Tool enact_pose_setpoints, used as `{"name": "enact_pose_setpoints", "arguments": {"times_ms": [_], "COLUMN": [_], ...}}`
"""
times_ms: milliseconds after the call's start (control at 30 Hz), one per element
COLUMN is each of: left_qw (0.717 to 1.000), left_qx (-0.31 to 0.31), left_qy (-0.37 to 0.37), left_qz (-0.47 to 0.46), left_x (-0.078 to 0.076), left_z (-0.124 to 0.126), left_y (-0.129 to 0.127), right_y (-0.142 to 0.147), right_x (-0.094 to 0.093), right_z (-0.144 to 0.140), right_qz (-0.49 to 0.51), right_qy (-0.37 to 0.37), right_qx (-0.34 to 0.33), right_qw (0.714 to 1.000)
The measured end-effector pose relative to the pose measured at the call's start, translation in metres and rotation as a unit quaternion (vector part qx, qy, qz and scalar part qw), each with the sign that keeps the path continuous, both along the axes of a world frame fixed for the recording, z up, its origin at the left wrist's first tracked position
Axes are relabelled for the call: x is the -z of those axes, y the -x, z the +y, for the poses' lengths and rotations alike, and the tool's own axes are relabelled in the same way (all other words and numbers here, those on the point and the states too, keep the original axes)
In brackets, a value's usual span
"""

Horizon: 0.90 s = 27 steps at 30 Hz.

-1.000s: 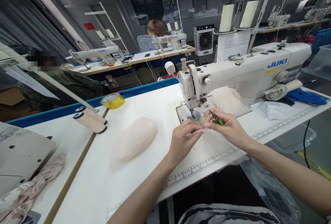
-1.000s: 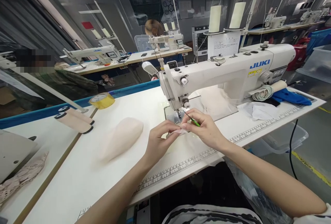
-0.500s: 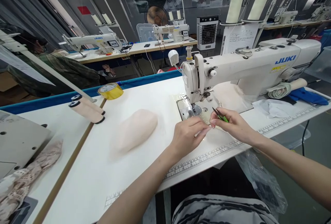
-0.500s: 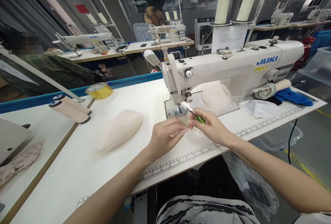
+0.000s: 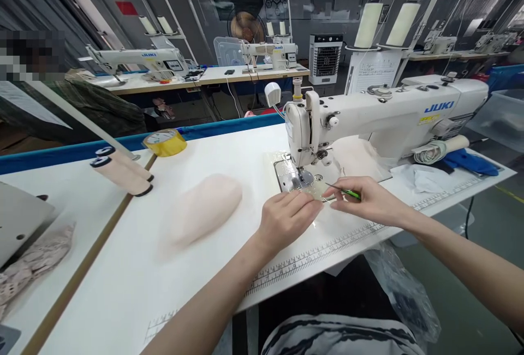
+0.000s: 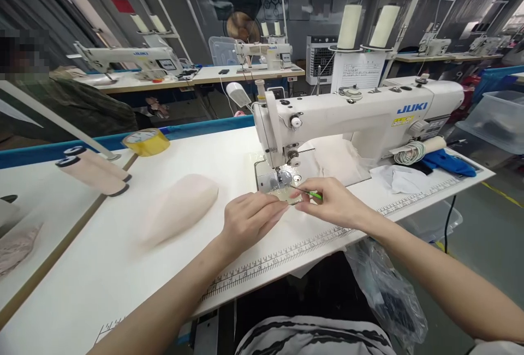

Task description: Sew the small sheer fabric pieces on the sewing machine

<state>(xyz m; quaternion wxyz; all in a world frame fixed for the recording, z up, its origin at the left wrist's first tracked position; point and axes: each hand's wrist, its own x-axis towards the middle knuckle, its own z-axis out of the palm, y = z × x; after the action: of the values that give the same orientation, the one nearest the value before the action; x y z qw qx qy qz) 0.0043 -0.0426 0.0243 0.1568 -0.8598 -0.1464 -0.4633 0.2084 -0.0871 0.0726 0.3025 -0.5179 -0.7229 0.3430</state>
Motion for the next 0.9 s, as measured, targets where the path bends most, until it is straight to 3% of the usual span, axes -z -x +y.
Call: {"name": "enact_pose_setpoints", "arguments": {"times_ms": [133,233,300,400,500,600,733,900], "left_qw": [0.999,0.983,0.951,0.881,0.822,0.800,0.802,0.820], "left_qx": [0.007,0.050,0.085,0.111,0.135,0.140,0.128,0.103], "left_qy": [0.042,0.173,0.297,0.459,0.551,0.581,0.582,0.563], "left_qz": [-0.008,-0.023,-0.025,-0.036,-0.048,-0.053,-0.047,-0.020], "left_x": [0.000,-0.002,-0.003,-0.004,-0.003,-0.002,-0.002,0.001], "left_z": [0.000,-0.002,-0.004,-0.007,-0.007,-0.007,-0.007,-0.008], "left_y": [0.000,0.000,-0.002,-0.006,-0.010,-0.012,-0.011,-0.010], "right_y": [-0.003,-0.007,-0.009,-0.008,-0.004,0.002,0.010,0.010], "right_x": [0.004,0.005,0.006,0.010,0.014,0.016,0.016,0.022], "right_z": [0.001,-0.001,-0.002,-0.003,-0.003,-0.005,-0.010,-0.009], "right_qz": [0.011,0.013,0.018,0.035,0.038,0.070,0.142,0.034], "right_qy": [-0.021,-0.024,-0.030,-0.047,-0.077,-0.074,0.010,-0.031], "right_qx": [-0.018,0.003,0.004,-0.010,-0.012,-0.003,-0.018,-0.045], "right_qw": [1.000,1.000,0.999,0.998,0.996,0.995,0.990,0.998]}}
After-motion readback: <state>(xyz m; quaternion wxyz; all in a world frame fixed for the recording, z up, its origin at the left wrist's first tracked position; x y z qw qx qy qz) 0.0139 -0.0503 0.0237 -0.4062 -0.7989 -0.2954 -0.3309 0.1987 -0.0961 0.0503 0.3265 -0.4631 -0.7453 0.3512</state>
